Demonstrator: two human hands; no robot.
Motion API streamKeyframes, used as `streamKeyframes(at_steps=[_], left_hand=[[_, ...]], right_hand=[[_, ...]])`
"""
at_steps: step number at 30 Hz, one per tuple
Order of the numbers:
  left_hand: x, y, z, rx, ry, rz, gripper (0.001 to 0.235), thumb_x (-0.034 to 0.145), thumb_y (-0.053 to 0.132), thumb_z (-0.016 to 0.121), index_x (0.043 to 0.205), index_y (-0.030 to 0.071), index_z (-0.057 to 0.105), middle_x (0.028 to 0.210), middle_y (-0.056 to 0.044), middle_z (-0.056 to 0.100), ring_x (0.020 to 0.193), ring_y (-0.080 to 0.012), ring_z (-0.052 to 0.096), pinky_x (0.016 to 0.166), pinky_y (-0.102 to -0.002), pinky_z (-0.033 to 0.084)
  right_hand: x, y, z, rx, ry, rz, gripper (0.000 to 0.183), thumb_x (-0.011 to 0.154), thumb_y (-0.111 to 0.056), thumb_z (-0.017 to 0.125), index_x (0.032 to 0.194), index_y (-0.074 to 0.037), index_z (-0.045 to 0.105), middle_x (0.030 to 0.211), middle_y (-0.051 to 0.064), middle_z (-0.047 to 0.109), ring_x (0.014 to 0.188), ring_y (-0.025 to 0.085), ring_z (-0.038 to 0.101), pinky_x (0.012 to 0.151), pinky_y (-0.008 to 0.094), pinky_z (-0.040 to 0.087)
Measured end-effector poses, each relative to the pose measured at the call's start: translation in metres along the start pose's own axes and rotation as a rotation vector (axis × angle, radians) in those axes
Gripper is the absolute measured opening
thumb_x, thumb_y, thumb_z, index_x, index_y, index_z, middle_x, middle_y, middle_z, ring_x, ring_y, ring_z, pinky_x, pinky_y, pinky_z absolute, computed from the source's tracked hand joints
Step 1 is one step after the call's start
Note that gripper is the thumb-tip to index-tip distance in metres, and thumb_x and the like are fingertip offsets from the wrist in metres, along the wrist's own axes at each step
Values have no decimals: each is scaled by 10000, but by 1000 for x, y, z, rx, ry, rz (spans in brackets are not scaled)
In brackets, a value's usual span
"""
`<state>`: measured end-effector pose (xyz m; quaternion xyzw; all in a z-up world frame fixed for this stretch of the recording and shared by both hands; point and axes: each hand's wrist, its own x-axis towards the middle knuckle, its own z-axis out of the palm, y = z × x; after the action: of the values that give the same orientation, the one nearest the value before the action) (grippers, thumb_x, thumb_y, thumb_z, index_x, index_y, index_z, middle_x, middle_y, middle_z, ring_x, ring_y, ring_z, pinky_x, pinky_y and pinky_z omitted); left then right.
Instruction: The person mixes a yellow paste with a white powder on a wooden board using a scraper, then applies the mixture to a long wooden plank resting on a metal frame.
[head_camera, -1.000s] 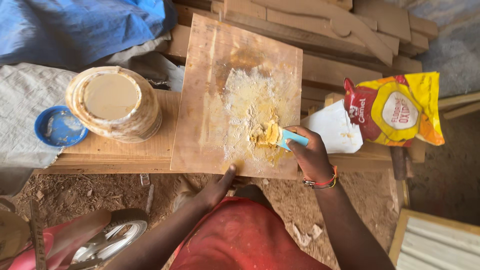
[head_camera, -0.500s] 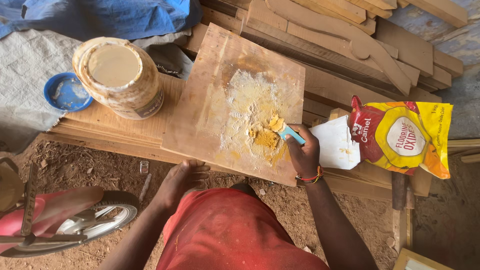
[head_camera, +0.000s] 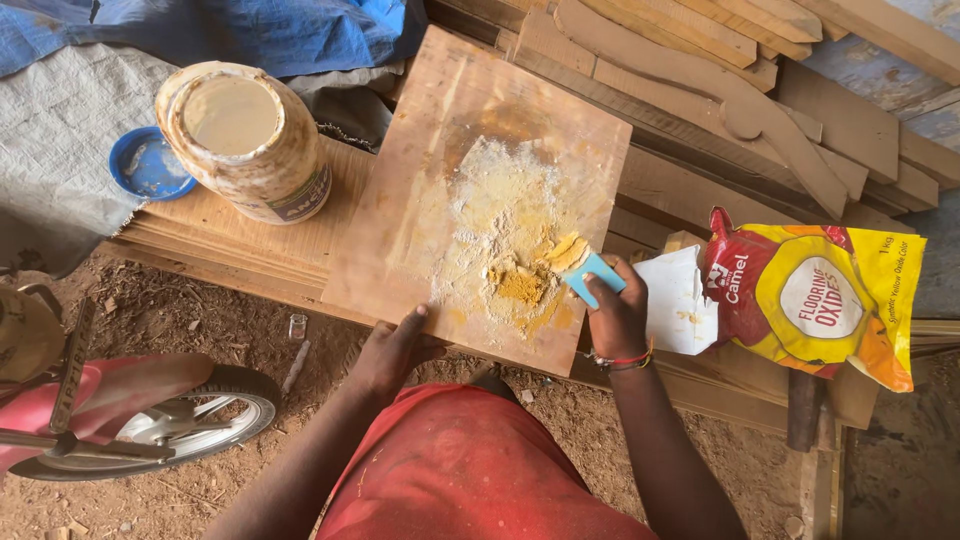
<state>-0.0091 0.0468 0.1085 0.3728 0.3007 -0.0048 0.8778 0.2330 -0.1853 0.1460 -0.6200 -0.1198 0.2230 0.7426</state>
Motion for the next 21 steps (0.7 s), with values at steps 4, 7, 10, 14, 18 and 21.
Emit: streamKeyframes(at_steps=[4, 7, 10, 14, 18, 21], left_hand=[[-2, -23, 2, -74, 118, -89, 442, 962, 374, 592, 1223, 17, 611, 1097, -168, 731, 968, -274, 725, 926, -423, 599], [-8, -32, -11, -41, 145, -92, 430, 964, 360, 601, 1243, 33, 605, 1108, -155, 718, 954, -256, 715, 899, -419, 602], [-13, -32, -27, -50, 98, -55, 444, 977, 367, 599, 1215, -4, 656, 1066, -142, 727, 912, -243, 698, 842, -415, 588], [-19, -27, -39, 147, 94, -46, 540, 988, 460, 558, 1178, -23, 705, 1012, -155, 771, 924, -229, 730, 873, -377, 589], [-18, -27, -34, -16, 99, 48, 605, 953, 488, 607, 1214, -55, 656, 1071, -181, 744, 961, -268, 711, 918, -419, 581], [-22, -28, -36, 163, 139, 60, 636, 952, 523, 554, 1256, -31, 624, 1112, -165, 746, 1022, -258, 726, 938, -389, 591]], right_hand=[[18, -17, -1, 109, -44, 131, 264, 912, -53, 677, 1169, -17, 626, 1016, 70, 688, 907, 178, 687, 779, 345, 579], [20, -31, 4, 139, -34, 292, 313, 852, -63, 680, 1161, -63, 629, 1027, 46, 700, 927, 158, 693, 804, 341, 583], [16, -48, 6, 5, -171, 230, 271, 882, -53, 692, 1145, -36, 633, 1017, 66, 701, 933, 177, 690, 814, 364, 586], [8, -62, 16, -414, -299, 50, 170, 938, -61, 671, 1105, -26, 673, 953, 67, 688, 860, 139, 638, 768, 312, 531], [0, -73, 42, -953, -271, -44, 163, 928, -72, 667, 1079, -23, 704, 842, 88, 686, 749, 136, 598, 663, 282, 491], [-13, -87, 67, -1044, -354, -443, 183, 921, -1, 654, 1102, -3, 682, 979, 117, 687, 884, 201, 659, 758, 306, 526]])
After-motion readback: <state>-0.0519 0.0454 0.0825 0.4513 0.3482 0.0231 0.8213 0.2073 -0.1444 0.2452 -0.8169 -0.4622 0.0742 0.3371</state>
